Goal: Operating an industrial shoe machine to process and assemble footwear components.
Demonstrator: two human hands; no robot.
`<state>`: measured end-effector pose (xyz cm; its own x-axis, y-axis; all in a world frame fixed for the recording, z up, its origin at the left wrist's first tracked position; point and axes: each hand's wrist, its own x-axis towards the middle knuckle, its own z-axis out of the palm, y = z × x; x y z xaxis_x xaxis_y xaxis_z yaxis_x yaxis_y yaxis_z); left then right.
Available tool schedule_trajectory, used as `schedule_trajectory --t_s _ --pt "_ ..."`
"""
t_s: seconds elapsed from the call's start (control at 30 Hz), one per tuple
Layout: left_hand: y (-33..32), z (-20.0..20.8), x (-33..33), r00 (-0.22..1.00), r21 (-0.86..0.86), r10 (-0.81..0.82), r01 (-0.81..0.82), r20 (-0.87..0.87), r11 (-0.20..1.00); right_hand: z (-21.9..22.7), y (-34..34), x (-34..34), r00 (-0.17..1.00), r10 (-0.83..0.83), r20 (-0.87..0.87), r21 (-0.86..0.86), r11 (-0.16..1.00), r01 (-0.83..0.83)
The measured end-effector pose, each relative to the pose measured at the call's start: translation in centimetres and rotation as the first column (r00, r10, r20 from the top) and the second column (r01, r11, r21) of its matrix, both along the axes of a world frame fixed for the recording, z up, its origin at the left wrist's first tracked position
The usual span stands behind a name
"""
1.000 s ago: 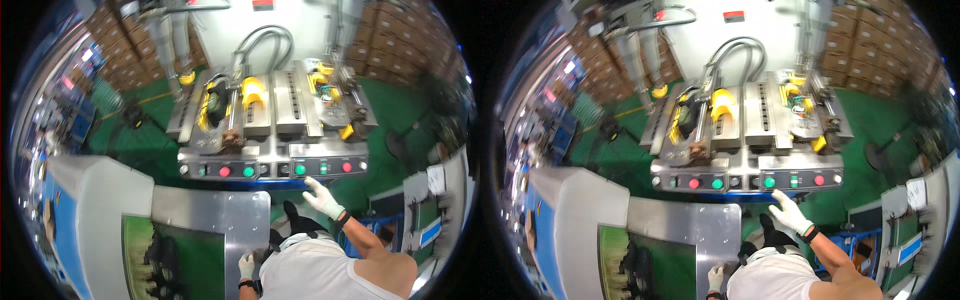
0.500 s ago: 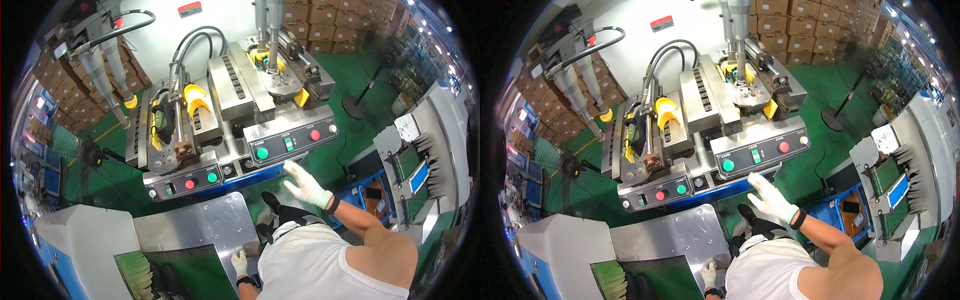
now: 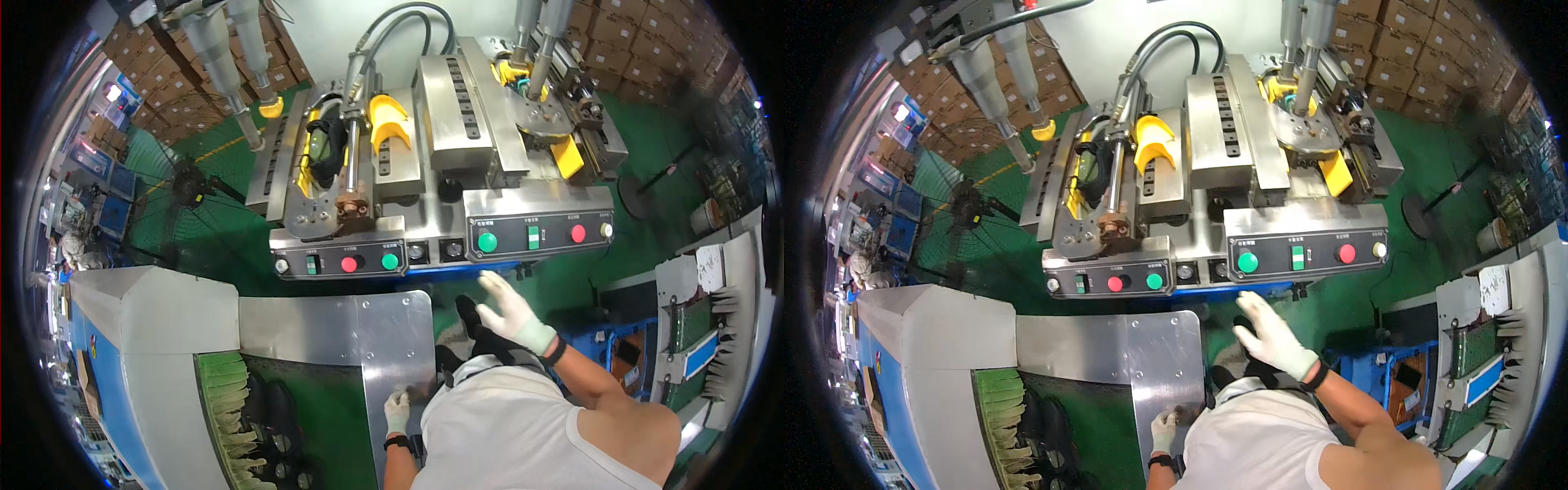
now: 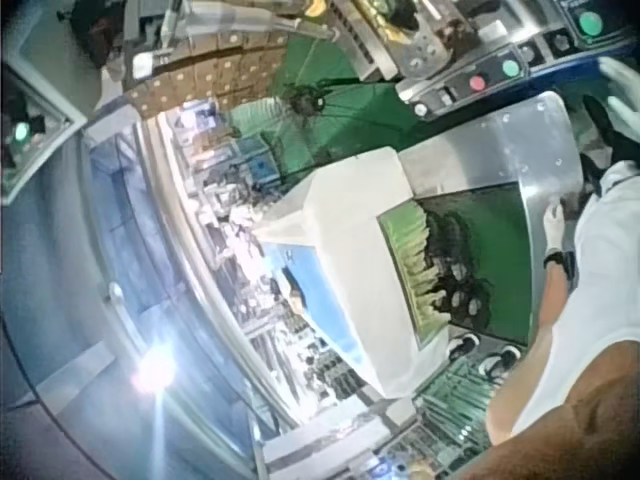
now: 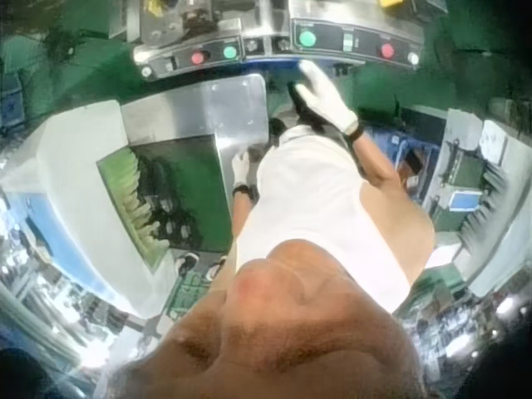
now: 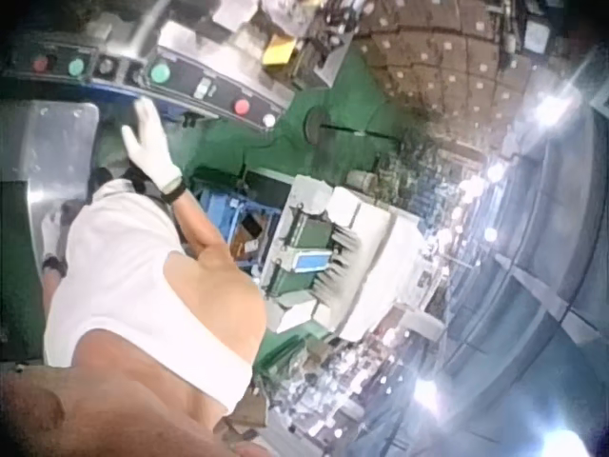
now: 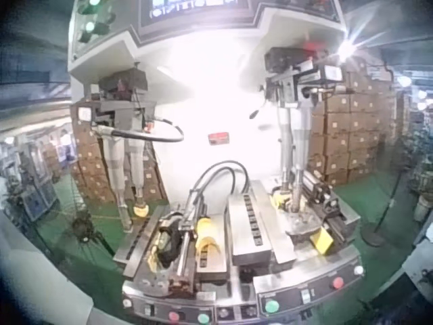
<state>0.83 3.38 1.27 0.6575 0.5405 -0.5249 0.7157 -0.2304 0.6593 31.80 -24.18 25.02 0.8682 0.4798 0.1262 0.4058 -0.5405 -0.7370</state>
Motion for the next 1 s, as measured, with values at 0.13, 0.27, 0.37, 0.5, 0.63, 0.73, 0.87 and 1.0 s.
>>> schedule_trajectory --t_s 0.13,0.27,0.37,0.5,0.63,0.73,0.87,1.0 --pt "0.3 -1.0 0.0 0.999 -0.072 0.042 -0.040 0.024 0.997 -1.0 4.2 2.7 0.982 0.182 0.045 -0.070 0.981 -0.179" --pt "-0.1 -1.4 0.5 1.000 -0.017 -0.025 0.025 -0.016 1.000 -1.6 11.3 7.2 0.925 0.332 0.183 -0.110 0.942 -0.317" --pt "-1.1 1.2 0.5 0.998 -0.025 0.052 -0.052 0.025 0.998 -4.1 15.9 8.6 0.864 0.453 0.218 -0.274 0.878 -0.391" --pt "-2.5 2.9 0.0 0.970 -0.022 0.232 -0.231 0.073 0.973 -8.5 18.6 8.8 0.811 0.561 0.168 -0.423 0.784 -0.455" --pt "-3.9 2.0 -3.0 0.938 0.062 0.333 -0.340 0.099 0.939 -12.2 17.6 10.3 0.740 0.638 0.214 -0.644 0.661 -0.384" --pt "-6.9 0.7 -5.6 0.907 0.099 0.417 -0.411 -0.061 0.906 -9.0 19.8 8.3 0.775 0.631 0.032 -0.704 0.564 -0.430" --pt "-8.8 -0.2 -6.6 0.893 0.044 0.441 -0.439 -0.085 0.897 -11.1 18.9 9.1 0.735 0.676 0.049 -0.711 0.541 -0.449" --pt "-7.7 0.3 -4.7 0.921 -0.005 0.381 -0.383 -0.084 0.924 -11.3 14.8 8.3 0.771 0.610 0.182 -0.297 0.782 -0.548"
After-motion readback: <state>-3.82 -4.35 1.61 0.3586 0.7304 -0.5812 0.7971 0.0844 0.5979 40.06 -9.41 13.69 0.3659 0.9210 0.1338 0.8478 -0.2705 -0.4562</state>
